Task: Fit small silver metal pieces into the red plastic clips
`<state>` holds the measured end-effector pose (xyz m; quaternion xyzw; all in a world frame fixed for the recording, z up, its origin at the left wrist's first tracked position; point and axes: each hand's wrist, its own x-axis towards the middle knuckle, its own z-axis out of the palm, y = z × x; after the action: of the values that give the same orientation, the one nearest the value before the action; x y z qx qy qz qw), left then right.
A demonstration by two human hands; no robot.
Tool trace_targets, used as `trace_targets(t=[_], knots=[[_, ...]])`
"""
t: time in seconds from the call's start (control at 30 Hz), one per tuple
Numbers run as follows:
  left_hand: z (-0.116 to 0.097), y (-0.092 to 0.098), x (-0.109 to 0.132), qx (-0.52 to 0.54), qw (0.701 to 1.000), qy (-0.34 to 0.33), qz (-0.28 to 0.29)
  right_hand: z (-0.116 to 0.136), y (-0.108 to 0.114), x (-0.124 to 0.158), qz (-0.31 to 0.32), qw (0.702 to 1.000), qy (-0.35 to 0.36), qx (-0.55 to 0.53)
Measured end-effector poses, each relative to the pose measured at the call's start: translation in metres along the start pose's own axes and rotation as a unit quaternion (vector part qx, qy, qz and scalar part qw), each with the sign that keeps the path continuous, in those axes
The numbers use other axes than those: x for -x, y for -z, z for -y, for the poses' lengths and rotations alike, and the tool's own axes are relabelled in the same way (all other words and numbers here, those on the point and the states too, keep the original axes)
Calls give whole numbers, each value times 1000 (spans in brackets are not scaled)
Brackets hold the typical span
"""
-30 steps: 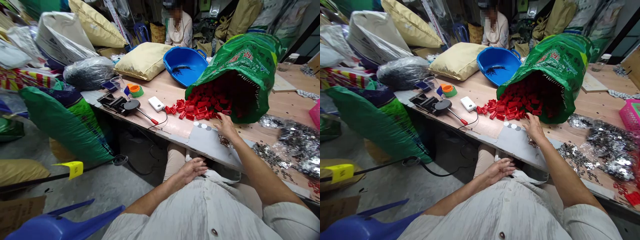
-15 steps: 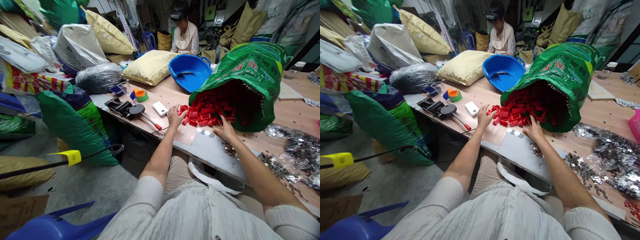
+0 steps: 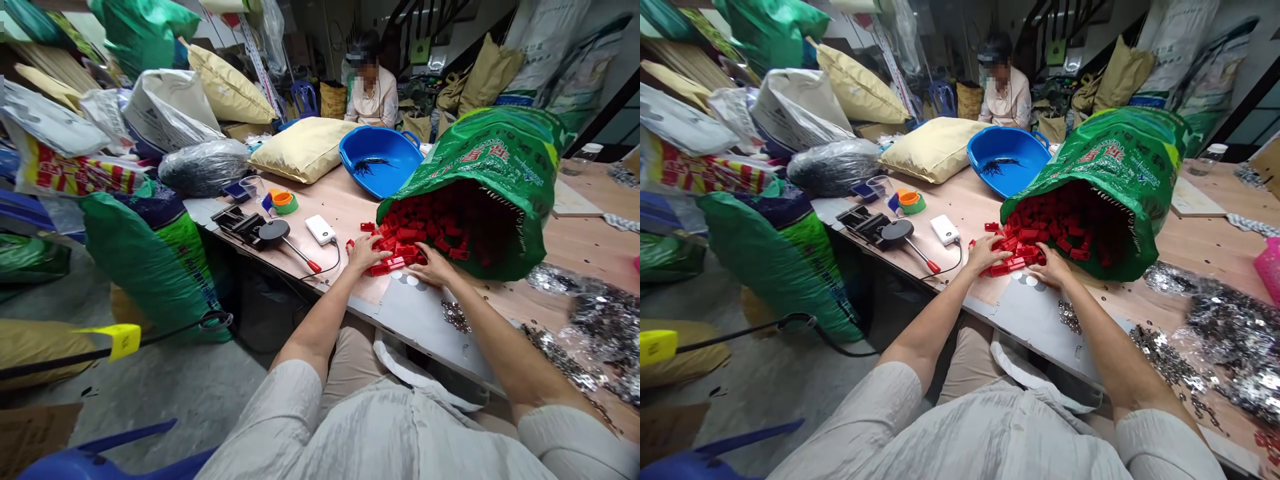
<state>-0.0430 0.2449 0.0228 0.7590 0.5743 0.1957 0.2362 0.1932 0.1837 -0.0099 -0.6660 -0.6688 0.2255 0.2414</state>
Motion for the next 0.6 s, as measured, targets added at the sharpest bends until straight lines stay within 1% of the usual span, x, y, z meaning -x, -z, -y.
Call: trace_targets(t=[0.2, 0.3, 0.47, 0.53, 0.6], knots=[[7, -4, 42, 22, 999, -23, -39, 25, -22, 3, 25, 999, 29, -18], [14, -4, 57, 16, 998, -35, -56, 35, -30, 8, 38, 998, 45, -26], [21, -2, 64, -16, 995, -72, -60, 39, -32, 21, 49, 995, 78, -48], [19, 0, 63, -36, 995, -79, -55, 38, -30, 28, 56, 994, 81, -56], [15, 4, 61, -56, 995, -72, -47, 37, -25, 33, 66, 992, 88, -59]])
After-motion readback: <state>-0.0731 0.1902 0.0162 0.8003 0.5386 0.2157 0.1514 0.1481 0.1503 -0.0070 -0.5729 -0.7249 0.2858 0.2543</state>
